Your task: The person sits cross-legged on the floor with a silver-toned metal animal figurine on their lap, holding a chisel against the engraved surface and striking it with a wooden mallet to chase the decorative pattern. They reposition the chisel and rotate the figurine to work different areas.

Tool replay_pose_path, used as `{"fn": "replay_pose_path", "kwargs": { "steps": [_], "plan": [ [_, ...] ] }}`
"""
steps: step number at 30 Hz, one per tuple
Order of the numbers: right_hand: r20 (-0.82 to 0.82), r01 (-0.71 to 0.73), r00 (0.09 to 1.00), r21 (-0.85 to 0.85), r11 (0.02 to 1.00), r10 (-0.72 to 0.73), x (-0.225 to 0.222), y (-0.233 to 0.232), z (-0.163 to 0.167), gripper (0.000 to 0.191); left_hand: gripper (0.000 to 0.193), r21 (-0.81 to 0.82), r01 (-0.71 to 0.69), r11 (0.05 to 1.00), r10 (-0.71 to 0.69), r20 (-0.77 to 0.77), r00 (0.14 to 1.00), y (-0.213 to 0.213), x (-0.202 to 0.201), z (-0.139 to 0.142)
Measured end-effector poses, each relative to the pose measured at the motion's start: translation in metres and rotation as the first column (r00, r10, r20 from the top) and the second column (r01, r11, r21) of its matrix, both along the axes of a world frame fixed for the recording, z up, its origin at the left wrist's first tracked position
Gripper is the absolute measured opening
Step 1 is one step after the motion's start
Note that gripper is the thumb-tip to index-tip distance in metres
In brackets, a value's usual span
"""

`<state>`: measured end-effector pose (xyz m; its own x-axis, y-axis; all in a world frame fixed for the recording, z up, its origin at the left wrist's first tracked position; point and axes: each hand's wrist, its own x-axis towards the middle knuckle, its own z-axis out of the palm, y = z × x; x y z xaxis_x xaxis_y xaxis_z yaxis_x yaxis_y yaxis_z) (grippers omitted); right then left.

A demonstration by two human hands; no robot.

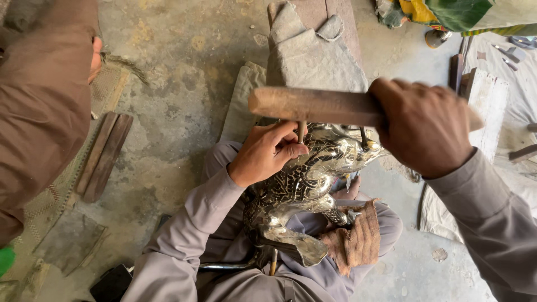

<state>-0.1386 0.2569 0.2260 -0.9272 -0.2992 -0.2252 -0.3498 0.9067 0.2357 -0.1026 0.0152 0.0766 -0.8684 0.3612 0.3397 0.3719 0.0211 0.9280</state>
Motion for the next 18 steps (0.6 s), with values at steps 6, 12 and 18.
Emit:
{"fn": "replay_pose_path", "kwargs": {
  "steps": [6,12,18],
  "plan": [
    [0.02,0.07,0.997,-0.621,0.781,-0.073,0.004,0.009,-0.003,0.051,0.03,-0.02,0.014,1.0,-0.013,0.007,1.0,0.002,0.0,0.001],
    [0.117,0.172,0.985,-0.713,0.68,-0.127,0.007,0.011,-0.006,0.039,0.032,-0.028,0.017,0.999,-0.018,-0.019,1.0,0.003,-0.002,-0.001],
    [0.031,0.067,0.998,-0.578,0.813,-0.06,0.013,0.01,-0.007,0.039,0.031,-0.049,0.032,0.998,-0.034,-0.028,0.999,0.004,-0.001,-0.002]
  ]
}}
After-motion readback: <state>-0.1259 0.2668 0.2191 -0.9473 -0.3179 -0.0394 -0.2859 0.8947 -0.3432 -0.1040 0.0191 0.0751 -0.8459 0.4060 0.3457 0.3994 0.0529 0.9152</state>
